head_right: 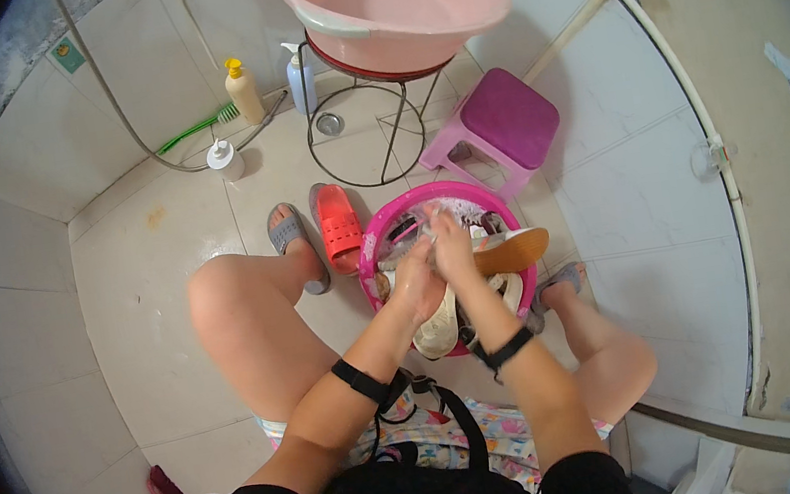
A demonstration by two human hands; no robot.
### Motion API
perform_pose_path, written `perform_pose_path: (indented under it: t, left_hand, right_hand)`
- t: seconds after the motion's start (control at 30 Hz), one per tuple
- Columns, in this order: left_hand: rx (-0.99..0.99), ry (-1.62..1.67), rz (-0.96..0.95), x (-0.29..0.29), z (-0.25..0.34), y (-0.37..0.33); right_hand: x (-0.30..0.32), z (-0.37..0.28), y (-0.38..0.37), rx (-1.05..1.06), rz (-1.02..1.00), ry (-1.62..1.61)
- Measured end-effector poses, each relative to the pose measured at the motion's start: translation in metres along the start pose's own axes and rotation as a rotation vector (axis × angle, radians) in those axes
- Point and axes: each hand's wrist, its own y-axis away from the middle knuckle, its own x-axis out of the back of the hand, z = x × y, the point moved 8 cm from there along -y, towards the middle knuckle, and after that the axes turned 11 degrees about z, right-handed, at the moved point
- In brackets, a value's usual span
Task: The recorder is sitting in a bathroom washing and scrubbing a pair of shoes in a pink plastic bucket filled with water and detergent.
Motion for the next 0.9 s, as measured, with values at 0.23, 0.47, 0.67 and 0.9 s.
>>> perform_pose_path:
  t: [0.23,0.47,0.67,0.9]
  left_hand:
    - [0.108,0.026,0.075,0.026,0.011,-0.014]
    - [0.123,0.089,0.173,0.024,-0.001,-0.011]
    - [0.079,0.063,0.072,0.025,-0.006,-0.018]
    - [-0.026,-0.131,0.188,0.021,0.022,-0.017]
  right_hand:
    - [-0.014,-0.068,0.080,0.369,0.087,0.036]
    - [-0.003,-0.051,0.060,0.214,0.176,0.013]
    - [-0.006,-0.025,0.033,0.076,0.046,0.013]
    - [0.008,0.092,-0.062,-0.436,0.092,-0.122]
